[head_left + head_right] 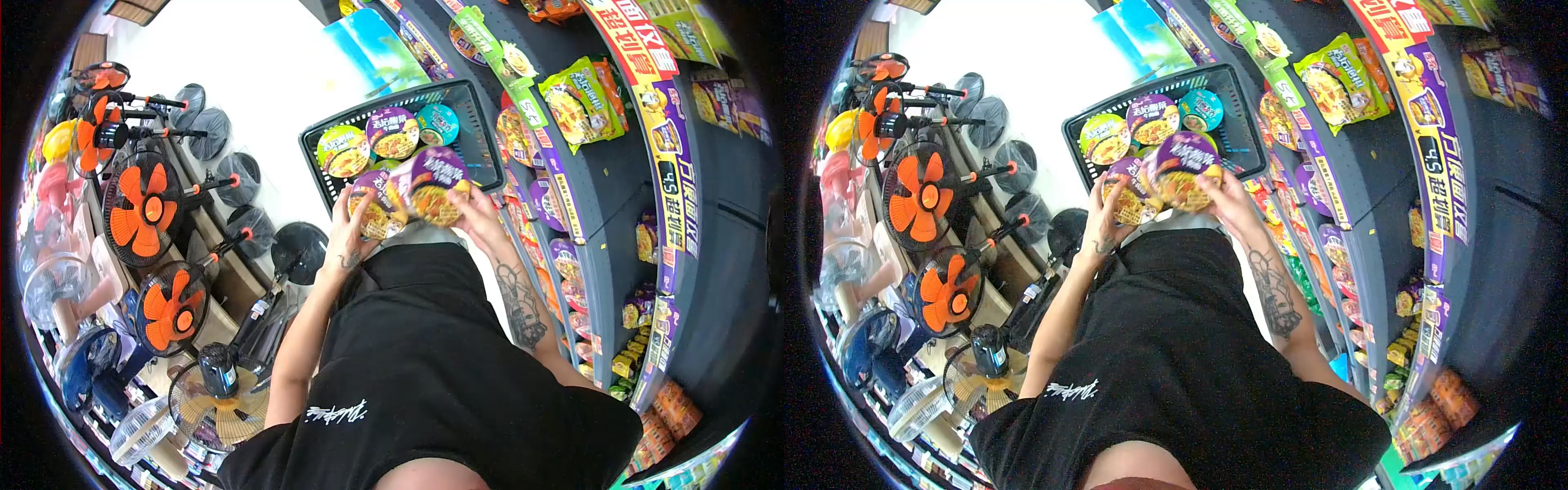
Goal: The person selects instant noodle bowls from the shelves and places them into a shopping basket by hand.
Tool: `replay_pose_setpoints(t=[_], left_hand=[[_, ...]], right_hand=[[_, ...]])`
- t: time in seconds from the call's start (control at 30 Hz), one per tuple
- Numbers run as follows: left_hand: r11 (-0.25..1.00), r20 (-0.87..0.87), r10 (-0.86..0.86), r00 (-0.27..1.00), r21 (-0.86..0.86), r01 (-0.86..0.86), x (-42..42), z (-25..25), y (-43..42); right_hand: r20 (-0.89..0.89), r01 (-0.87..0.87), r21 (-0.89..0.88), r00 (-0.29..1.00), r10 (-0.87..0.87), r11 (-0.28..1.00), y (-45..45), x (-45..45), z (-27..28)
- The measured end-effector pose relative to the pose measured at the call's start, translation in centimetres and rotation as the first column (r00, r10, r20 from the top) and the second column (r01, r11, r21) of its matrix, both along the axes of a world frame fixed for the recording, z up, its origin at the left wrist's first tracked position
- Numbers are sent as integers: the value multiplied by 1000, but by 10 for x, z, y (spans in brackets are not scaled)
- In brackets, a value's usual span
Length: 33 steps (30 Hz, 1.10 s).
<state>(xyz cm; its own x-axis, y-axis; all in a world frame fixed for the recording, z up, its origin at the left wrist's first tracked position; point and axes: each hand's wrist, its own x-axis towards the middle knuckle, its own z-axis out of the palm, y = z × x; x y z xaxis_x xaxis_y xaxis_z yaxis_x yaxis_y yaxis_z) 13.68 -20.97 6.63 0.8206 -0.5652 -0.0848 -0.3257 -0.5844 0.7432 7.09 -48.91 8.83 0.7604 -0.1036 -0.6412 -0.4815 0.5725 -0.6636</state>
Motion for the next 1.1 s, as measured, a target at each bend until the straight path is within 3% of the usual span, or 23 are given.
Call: replay_pose_setpoints(t=[0.1,0.2,0.3,0.47,0.57,0.6,0.63,0.77,0.83,0.9,0.97,1.0,1.03,1.1], left_hand=[[991,-34,121,992,-59,-122,-6,-7,-4],[983,-10,179,984,-47,-179,-18,-12,-1],[975,26,221,975,-46,-219,-27,-15,-1],[971,-28,237,971,-25,-238,-37,-15,7],[967,-21,256,967,-14,-256,-39,-12,5],[966,2,259,966,-10,-259,-41,-13,5],[966,26,260,965,-6,-260,-42,-14,5],[951,34,309,950,-12,-309,-49,-18,6],[946,33,325,945,-19,-324,-51,-22,6],[942,33,337,941,-23,-336,-50,-19,5],[937,39,349,936,-40,-347,-46,-17,1],[939,50,343,938,-25,-343,-44,-17,1],[939,33,343,939,-40,-341,-42,-18,1],[931,13,365,931,-38,-364,-39,-25,-1]], right_hand=[[61,124,-61,991,-121,990,-35,7,-45],[71,171,-287,985,-157,942,-62,27,-94],[13,156,-287,987,-159,945,-85,51,-154],[-102,49,-381,990,-95,923,-91,93,-198],[-119,-34,-344,993,-8,938,-95,107,-221],[-126,35,-400,988,-93,916,-91,109,-221],[-171,78,-357,974,-147,931,-91,114,-220],[-30,234,-203,969,-245,951,-88,113,-233],[178,310,-46,938,-298,950,-84,109,-235],[139,316,1,939,-313,949,-81,101,-233],[-129,334,-29,933,-335,942,-73,87,-225],[-226,263,-39,938,-265,964,-66,83,-211],[-115,121,50,987,-115,991,-57,73,-207],[-86,-178,99,979,187,979,-27,69,-154]])
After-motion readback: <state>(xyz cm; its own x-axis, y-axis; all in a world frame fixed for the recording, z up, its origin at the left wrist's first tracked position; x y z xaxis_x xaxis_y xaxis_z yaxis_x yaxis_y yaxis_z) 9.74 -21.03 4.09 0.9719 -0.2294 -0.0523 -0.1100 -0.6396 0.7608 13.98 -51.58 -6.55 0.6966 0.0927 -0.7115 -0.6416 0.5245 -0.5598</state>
